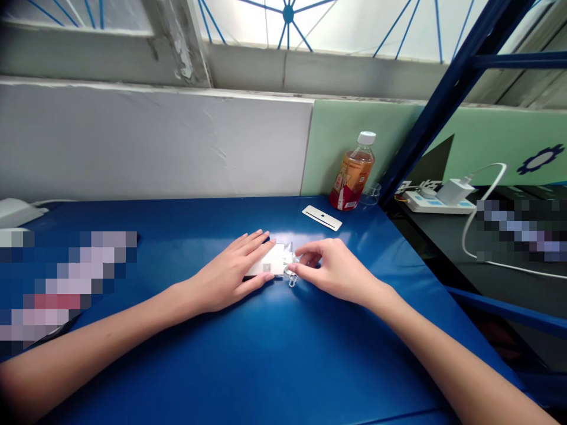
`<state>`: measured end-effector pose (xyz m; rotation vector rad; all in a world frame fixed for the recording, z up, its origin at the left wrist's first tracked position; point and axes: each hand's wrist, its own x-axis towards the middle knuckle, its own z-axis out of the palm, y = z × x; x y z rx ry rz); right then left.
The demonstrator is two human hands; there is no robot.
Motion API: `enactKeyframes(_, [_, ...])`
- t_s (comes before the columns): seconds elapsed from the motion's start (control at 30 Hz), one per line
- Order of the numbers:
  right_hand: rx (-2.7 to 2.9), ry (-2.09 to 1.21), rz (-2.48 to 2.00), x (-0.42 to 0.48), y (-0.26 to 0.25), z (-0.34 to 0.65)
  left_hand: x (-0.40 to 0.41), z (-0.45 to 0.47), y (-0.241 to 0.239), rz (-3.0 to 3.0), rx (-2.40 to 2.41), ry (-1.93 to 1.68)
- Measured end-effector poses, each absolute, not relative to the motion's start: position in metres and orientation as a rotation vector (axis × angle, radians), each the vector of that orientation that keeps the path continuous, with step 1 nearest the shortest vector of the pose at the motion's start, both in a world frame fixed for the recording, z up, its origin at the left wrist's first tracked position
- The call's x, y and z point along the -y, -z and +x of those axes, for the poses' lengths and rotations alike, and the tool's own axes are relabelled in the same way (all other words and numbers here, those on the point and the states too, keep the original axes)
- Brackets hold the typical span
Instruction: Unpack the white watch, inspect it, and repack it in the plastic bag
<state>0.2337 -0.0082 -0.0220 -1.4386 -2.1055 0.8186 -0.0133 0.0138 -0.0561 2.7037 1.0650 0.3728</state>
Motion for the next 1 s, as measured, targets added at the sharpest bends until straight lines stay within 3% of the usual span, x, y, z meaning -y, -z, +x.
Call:
enactKeyframes(0.23, [1.892,-0.942,-1.375,0.006,0.028,0.231,-0.015,-0.014,0.055,2.735,-0.995,-0.419])
enactKeyframes(0.6, [2.186,-0.511,-1.562,0.011,0.024,0.232,-0.012,-0.014,0.056,2.751,-0.980,-0.530])
enactKeyframes(1.0, [2.129,-0.508,-1.654,0.009,0.038,0.225,-0.012,-0.015,0.054,2.739,-0.902,-0.626])
